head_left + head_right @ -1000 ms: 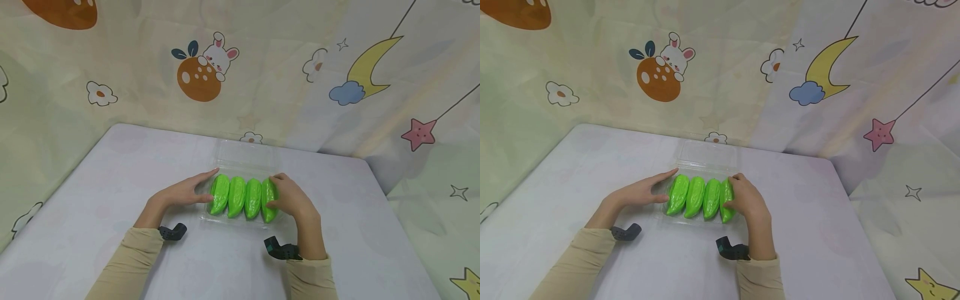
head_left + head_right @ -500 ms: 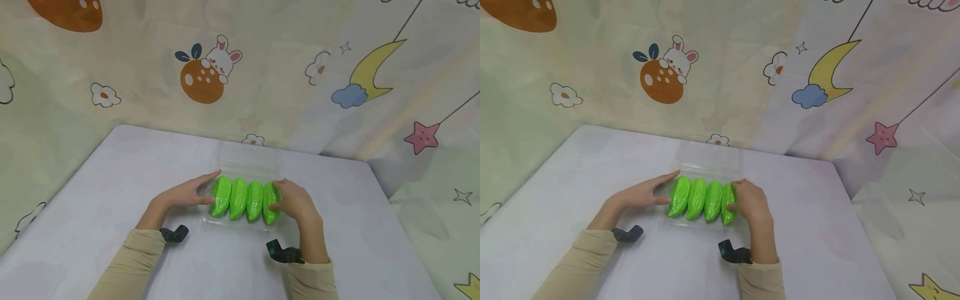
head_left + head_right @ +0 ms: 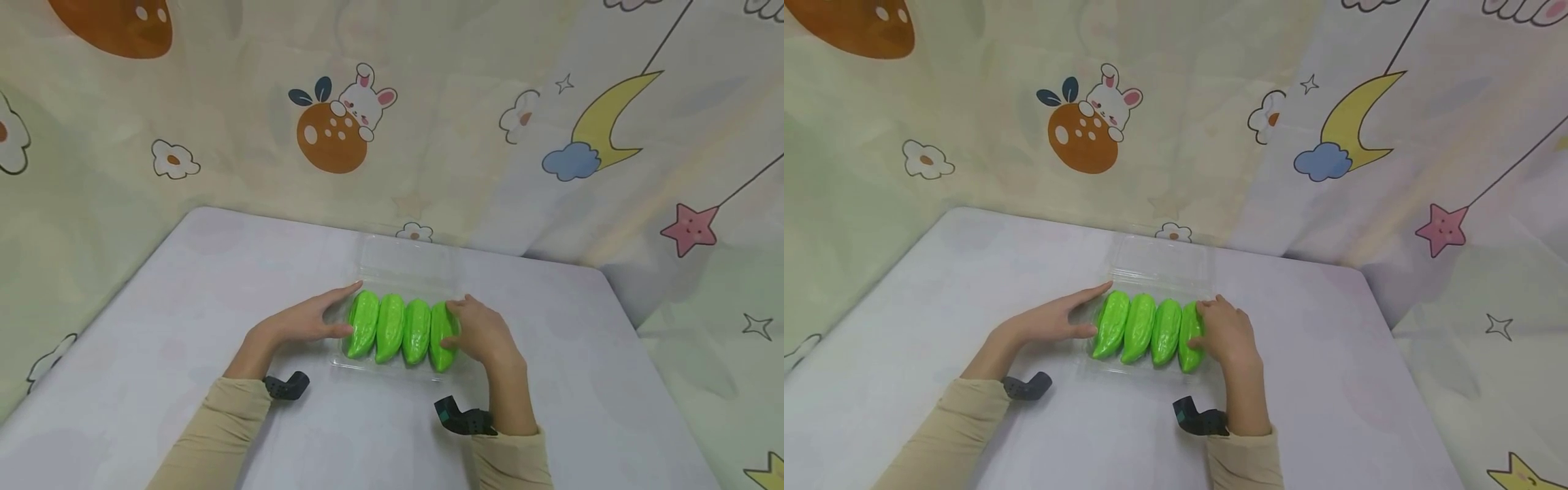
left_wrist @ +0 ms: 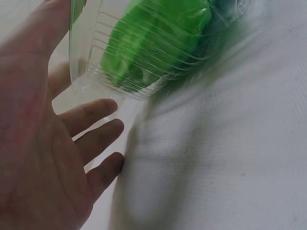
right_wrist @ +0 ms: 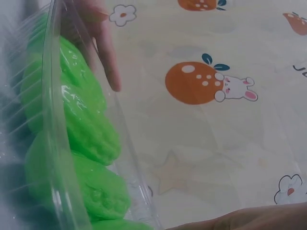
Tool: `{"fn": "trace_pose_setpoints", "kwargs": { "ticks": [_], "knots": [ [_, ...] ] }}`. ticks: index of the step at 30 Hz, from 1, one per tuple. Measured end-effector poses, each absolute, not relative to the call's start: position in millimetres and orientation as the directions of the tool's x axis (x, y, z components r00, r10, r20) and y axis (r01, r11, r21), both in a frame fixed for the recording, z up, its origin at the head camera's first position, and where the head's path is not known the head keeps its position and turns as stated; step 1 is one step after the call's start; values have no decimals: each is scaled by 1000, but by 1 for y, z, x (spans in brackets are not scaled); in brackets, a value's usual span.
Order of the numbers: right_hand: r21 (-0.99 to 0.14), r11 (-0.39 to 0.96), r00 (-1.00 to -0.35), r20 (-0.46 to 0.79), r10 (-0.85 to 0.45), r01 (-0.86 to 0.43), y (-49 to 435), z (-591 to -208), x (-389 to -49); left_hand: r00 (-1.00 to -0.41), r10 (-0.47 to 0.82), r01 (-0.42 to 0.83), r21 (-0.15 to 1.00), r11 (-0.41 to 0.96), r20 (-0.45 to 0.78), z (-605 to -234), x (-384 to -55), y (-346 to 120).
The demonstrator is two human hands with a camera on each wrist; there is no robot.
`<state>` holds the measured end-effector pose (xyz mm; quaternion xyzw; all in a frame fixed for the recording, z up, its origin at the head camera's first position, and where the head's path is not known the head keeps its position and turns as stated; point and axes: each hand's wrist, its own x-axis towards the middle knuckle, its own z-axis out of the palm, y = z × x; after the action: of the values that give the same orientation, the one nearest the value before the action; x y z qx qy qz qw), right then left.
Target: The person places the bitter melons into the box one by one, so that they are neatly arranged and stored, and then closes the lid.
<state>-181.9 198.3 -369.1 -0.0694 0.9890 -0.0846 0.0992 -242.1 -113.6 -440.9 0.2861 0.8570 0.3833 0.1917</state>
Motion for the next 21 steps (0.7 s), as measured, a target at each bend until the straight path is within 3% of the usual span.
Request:
{"fn": "trace_pose_setpoints", "kwargs": {
  "ticks": [4,13,21],
  "knots": [
    [-209,970,-967,-193,-165,-124,198,-368,-183,-763,638,352,763,542,-101,-441,-243,-115],
    [-494,861,-973,-111,-202,-122,229,-363,-188,-761,640,347,767,540,-106,-442,-241,-113],
    [-678,734,-984,-106,-146,-35,271,-368,-223,-761,642,358,764,537,-95,-441,-239,-113]
  ]
}}
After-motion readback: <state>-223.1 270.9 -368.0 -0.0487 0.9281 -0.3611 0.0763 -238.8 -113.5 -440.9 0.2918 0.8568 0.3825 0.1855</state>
